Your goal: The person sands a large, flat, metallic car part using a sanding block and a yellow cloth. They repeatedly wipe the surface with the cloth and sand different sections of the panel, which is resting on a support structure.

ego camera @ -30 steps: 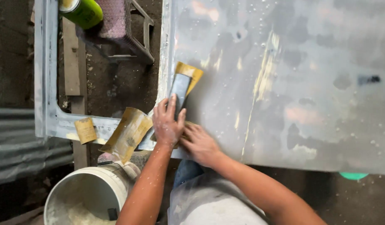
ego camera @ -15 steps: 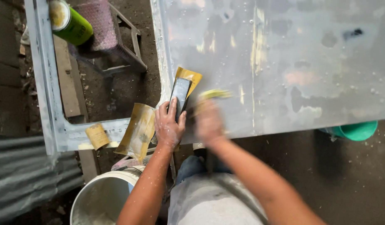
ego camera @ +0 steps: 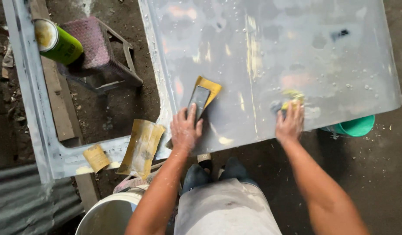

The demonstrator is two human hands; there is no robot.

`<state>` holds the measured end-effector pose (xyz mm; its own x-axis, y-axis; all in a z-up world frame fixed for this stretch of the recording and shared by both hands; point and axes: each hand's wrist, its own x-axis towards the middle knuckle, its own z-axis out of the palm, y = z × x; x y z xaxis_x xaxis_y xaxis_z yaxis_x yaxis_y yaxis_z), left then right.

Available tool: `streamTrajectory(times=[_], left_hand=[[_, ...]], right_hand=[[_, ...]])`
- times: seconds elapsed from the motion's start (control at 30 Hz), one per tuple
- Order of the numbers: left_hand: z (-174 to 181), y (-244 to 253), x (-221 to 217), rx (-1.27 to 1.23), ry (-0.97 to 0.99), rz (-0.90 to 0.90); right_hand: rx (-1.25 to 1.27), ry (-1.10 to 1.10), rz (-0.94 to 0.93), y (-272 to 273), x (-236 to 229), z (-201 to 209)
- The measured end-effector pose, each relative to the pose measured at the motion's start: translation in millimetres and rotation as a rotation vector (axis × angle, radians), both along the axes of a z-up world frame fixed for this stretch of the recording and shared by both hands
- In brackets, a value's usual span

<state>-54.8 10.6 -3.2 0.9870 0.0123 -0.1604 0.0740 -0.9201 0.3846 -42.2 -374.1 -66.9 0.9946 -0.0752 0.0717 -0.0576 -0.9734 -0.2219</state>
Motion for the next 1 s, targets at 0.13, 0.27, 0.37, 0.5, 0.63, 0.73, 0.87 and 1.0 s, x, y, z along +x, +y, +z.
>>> streamTrajectory(times=[0.13,0.27,0.37,0.5,0.63,0.73,0.87,1.0], left_hand=[[-3.0,-29.0,9.3,0.020,-0.098,-0.052],[10.9,-47.2,17.8,-0.011,-0.181,-0.103],[6.7,-42.1,22.6,-0.035,-0.219,-0.191],[4.3,-45.1,37.4,-0.033,-0.255,-0.295],[-5.9,-84.1,79.3,-0.023,-0.246,-0.244],[-14.6,-108.1,113.0,0.011,-0.279,-0.219],[10.2,-90.4,142.8,-0.127,-0.144,-0.225],[1.9,-36.6,165.0,-0.316,-0.024,0.014]], right_hand=[[0.151,0.018,-0.274,10.3,46.7,-32.0],[0.153,-0.045,-0.198,50.1,90.4,-35.5],[0.203,-0.015,-0.030,65.1,138.0,-30.3],[0.291,0.020,0.088,80.9,231.8,-46.2],[0.324,-0.040,0.210,139.7,299.6,-52.8],[0.496,0.162,0.518,171.5,299.0,4.3],[0.702,0.277,0.728,144.0,261.9,74.0],[0.199,0.156,1.057,102.8,228.9,105.6]])
